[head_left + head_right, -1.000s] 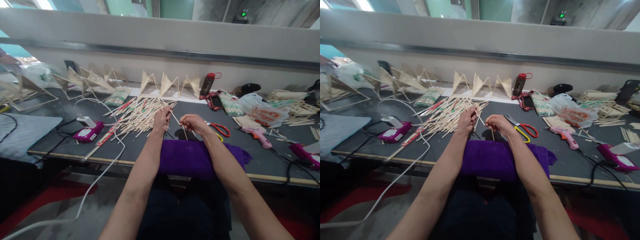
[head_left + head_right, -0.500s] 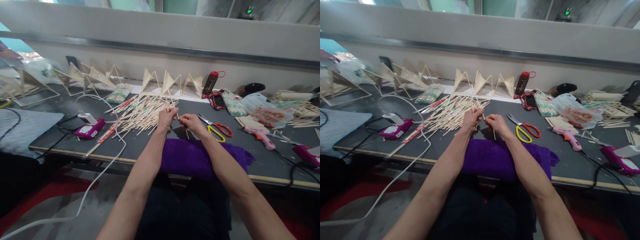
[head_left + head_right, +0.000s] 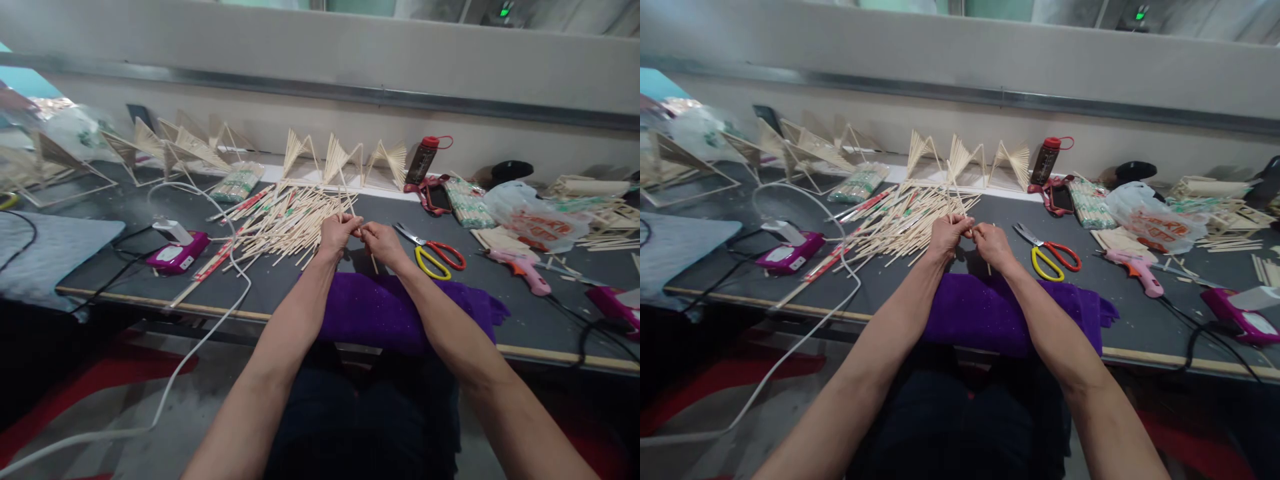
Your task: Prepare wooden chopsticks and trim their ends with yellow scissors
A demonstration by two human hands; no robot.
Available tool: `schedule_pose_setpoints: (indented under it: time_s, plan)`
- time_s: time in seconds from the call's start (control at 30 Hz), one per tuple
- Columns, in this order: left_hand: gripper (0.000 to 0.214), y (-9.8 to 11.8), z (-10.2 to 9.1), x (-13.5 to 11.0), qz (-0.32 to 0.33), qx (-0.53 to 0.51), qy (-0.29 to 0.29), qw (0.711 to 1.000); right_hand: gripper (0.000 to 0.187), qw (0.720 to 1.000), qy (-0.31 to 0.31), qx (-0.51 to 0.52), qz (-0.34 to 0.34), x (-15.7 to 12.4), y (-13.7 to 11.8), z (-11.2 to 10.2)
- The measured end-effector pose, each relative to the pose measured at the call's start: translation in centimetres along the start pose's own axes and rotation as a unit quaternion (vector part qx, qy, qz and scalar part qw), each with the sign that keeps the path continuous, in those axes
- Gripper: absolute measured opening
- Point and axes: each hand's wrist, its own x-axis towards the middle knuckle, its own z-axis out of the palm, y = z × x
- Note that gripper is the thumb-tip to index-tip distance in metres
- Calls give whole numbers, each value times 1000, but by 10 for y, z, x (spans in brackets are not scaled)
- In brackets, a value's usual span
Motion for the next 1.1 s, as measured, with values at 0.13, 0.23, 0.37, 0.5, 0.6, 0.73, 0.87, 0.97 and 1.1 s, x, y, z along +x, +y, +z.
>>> schedule_pose_setpoints:
  time_s: [0.13, 0.23, 0.37, 0.5, 0.6, 0.73, 0.87, 0.97, 1.1]
  plan:
    - [19, -1, 1, -1, 3, 2, 6, 1000, 25, 1000, 6, 11, 14, 0, 1, 1]
    - [19, 1, 1, -3, -4, 0, 1, 1000, 24, 996, 4, 77, 43, 1, 5, 4]
    - [21, 7, -1, -5, -35, -15, -15, 999, 19, 949, -34, 296, 105, 1, 9, 2]
    - [23, 11, -4, -5, -47, -24, -36, 998, 22, 895, -86, 414, 138, 1, 8, -6]
    - [24, 10, -4, -4, -42, -23, -53, 997, 25, 909, -88, 387, 126, 0, 6, -7]
    - [26, 5, -3, -2, -29, -30, -55, 998, 22, 944, -76, 306, 97, 1, 5, -3]
    - [29, 0, -3, 0, -33, -37, -69, 996, 19, 935, -96, 325, 105, 1, 6, -5]
    - [30, 0, -3, 0, -44, -35, -75, 996, 18, 918, -110, 363, 112, 0, 8, -8]
    - [28, 0, -1, -2, -30, -40, -85, 995, 17, 911, -103, 374, 137, 1, 8, -8]
